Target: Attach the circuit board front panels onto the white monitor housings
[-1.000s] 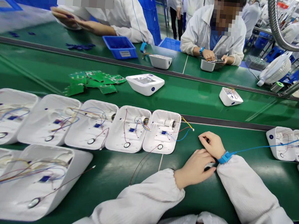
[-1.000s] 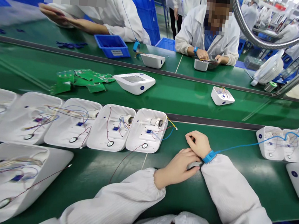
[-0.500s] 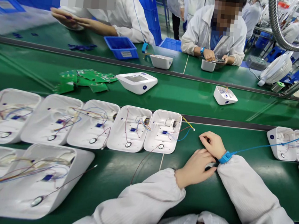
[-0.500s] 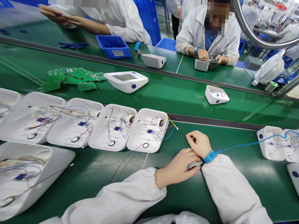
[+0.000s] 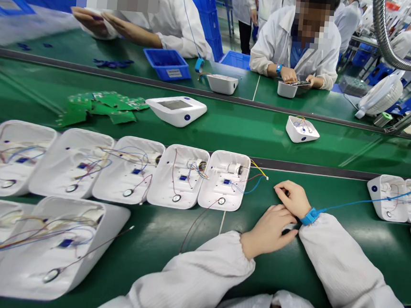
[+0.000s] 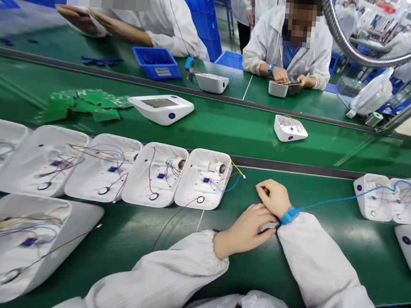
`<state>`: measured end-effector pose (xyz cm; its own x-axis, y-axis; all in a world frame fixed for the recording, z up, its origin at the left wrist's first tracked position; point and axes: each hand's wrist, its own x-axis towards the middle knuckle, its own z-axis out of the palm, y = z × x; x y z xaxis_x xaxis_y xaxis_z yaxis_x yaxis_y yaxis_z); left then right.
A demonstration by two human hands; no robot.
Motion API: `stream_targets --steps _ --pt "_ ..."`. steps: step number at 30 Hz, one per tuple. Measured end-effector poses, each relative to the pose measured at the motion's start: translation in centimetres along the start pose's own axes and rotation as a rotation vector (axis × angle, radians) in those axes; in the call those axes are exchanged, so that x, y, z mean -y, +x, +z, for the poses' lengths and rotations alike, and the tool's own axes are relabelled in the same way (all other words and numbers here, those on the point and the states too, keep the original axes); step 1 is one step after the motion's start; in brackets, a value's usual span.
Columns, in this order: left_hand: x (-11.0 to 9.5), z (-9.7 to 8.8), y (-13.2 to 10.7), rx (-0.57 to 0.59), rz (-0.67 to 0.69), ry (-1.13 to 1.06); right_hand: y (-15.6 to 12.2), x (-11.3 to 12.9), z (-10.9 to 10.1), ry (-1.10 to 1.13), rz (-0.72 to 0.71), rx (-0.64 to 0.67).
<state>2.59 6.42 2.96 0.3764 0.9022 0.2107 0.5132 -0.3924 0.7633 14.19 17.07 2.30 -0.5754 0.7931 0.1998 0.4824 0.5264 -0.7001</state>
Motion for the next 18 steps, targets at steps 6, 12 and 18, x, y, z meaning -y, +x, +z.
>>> stream_targets --steps 6,12,18 --pt "-0.04 -0.04 -0.01 0.002 -0.004 0.0 -0.01 -0.12 0.07 0.002 -0.003 -0.004" --pt "0.0 0.02 -0.03 -0.005 -0.001 -0.009 0.0 -0.15 0.09 0.004 -0.001 -0.005" --pt "0.0 0.03 -0.01 -0.009 0.002 -0.008 0.01 -0.12 0.03 0.006 0.005 0.005"
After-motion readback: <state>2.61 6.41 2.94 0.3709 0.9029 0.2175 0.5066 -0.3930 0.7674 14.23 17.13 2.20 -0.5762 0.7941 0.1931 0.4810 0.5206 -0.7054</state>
